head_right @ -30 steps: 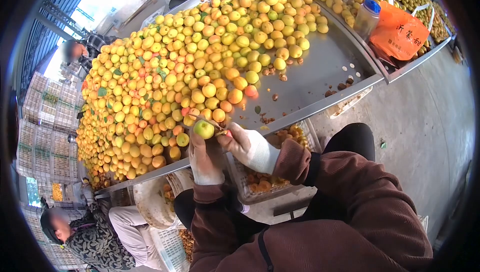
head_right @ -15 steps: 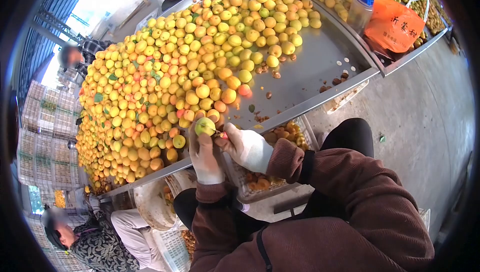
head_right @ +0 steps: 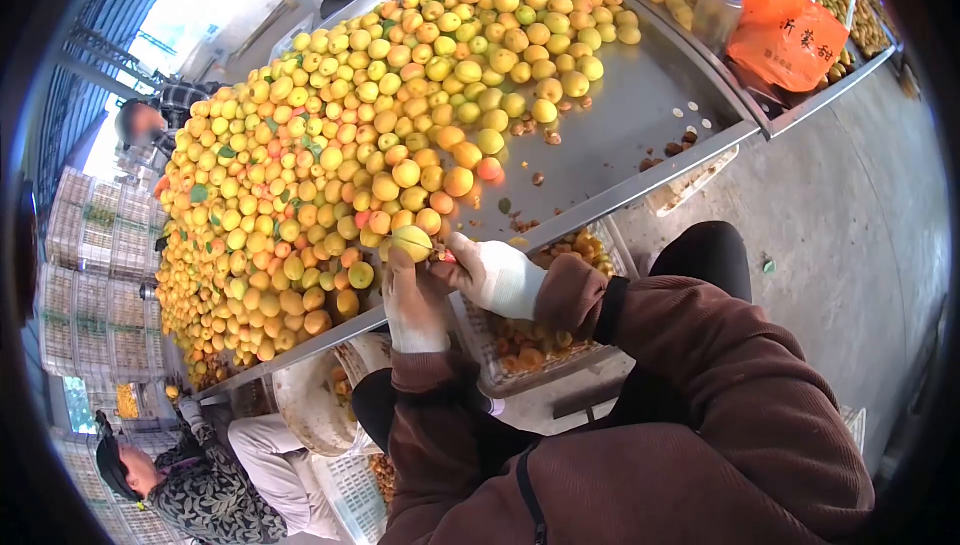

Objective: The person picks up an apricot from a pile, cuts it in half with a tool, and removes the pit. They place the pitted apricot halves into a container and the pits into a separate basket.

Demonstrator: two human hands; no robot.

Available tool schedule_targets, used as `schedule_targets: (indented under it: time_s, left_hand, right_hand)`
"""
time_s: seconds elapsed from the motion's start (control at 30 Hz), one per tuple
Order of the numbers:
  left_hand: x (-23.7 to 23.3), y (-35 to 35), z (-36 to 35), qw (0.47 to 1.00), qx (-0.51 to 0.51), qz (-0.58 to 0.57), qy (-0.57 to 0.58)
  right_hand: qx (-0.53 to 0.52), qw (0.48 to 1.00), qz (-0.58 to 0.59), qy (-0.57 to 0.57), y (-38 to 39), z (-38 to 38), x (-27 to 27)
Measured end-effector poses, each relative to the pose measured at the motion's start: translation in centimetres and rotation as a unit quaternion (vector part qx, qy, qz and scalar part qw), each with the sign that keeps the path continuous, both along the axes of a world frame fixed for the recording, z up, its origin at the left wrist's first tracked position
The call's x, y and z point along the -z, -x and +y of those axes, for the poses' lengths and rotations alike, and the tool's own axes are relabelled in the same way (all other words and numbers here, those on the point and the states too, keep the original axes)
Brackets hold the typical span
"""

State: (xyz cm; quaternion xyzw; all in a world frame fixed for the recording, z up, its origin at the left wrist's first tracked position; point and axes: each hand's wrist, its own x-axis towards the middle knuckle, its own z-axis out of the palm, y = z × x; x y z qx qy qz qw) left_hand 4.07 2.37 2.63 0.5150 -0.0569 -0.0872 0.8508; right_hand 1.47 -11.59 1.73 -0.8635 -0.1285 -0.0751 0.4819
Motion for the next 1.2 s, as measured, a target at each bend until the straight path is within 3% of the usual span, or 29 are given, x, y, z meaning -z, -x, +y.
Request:
schedule_targets:
  time_s: [0.03,0.07,0.13,0.17,0.27,0.33,0.4,0.43,0.47,0.53,0.57,0.67,0.7,0.73,0.8,0.87,0.93,1.0,1.07,1.2]
  left_hand:
    - [-0.9,0.1,0.3,0.996,-0.022,-0.026,-0.086]
    - [-1.4,0.3,0.1,0.996,-0.025,-0.028,-0.087]
    - [-2.1,0.6,-0.7,0.997,-0.067,-0.039,-0.002]
    - [-2.2,0.5,-0.6,0.998,-0.064,0.011,0.012]
    - [-0.3,0.4,-0.7,0.997,-0.033,0.006,0.069]
    - [-1.2,0.5,-0.6,0.995,-0.019,0.013,0.099]
    - [-1.0,-0.3,0.2,0.980,-0.069,-0.055,-0.179]
    - [-1.5,0.1,-0.3,0.974,-0.087,-0.122,-0.171]
    - [-2.0,0.6,-0.8,0.974,-0.087,-0.120,-0.174]
    - [-3.8,1.5,-1.8,0.984,-0.134,-0.103,-0.063]
    - [-2.9,1.0,-1.3,0.993,-0.093,-0.072,-0.006]
    - [-1.9,0.4,-0.8,0.998,-0.041,-0.051,-0.011]
    - [-1.7,-0.3,-0.5,0.992,-0.045,-0.072,-0.090]
    - [-1.4,-0.4,-0.4,0.992,-0.046,-0.072,-0.090]
    - [-1.3,-0.2,-0.7,0.963,-0.099,-0.159,-0.196]
    - [-2.0,0.4,-1.2,0.965,-0.117,-0.143,-0.183]
    - [-1.9,0.5,-1.3,0.997,-0.038,-0.050,-0.033]
    - [-1.7,0.2,-1.4,0.997,-0.053,-0.036,-0.036]
    - [-0.3,-0.2,-0.5,0.985,-0.058,-0.046,-0.154]
    - [-2.0,0.2,-1.6,0.973,-0.144,-0.079,-0.160]
  right_hand:
    - [-0.017,0.999,0.021,-0.032,-0.2,0.0,-0.1]
    - [-0.020,0.999,0.020,-0.033,-0.1,0.0,-0.3]
    - [-0.004,1.000,0.024,0.018,0.4,0.0,-1.6]
    - [-0.006,0.999,0.028,0.018,0.5,0.0,-1.5]
    - [-0.012,1.000,-0.023,0.002,0.6,-0.1,-1.1]
    - [-0.011,0.999,0.040,0.006,0.7,-0.2,-0.7]
    - [-0.014,0.998,0.038,-0.044,-0.1,-0.1,-0.3]
    - [-0.020,0.995,0.041,-0.093,-0.3,0.1,-0.2]
    - [-0.020,0.994,0.044,-0.095,-0.2,0.0,-0.1]
    - [-0.017,0.999,0.020,-0.029,0.5,-0.2,-1.9]
    - [-0.015,0.999,0.020,-0.030,0.6,-0.1,-1.8]
    - [0.011,1.000,-0.010,-0.004,0.4,-0.1,-1.6]
    - [0.006,0.999,0.019,-0.042,0.2,0.0,-1.5]
    - [0.001,0.996,0.049,-0.080,0.2,0.1,-1.4]
    - [-0.006,0.995,0.055,-0.081,0.3,-0.1,-1.7]
    - [-0.009,0.994,0.063,-0.085,0.7,0.0,-1.5]
    - [0.020,0.999,0.021,-0.024,0.5,0.1,-1.2]
    - [0.016,0.999,0.025,-0.043,0.3,0.2,-1.1]
    - [0.008,0.998,0.033,-0.061,0.2,0.4,-1.0]
    - [0.000,0.995,0.041,-0.086,0.5,0.6,-0.4]
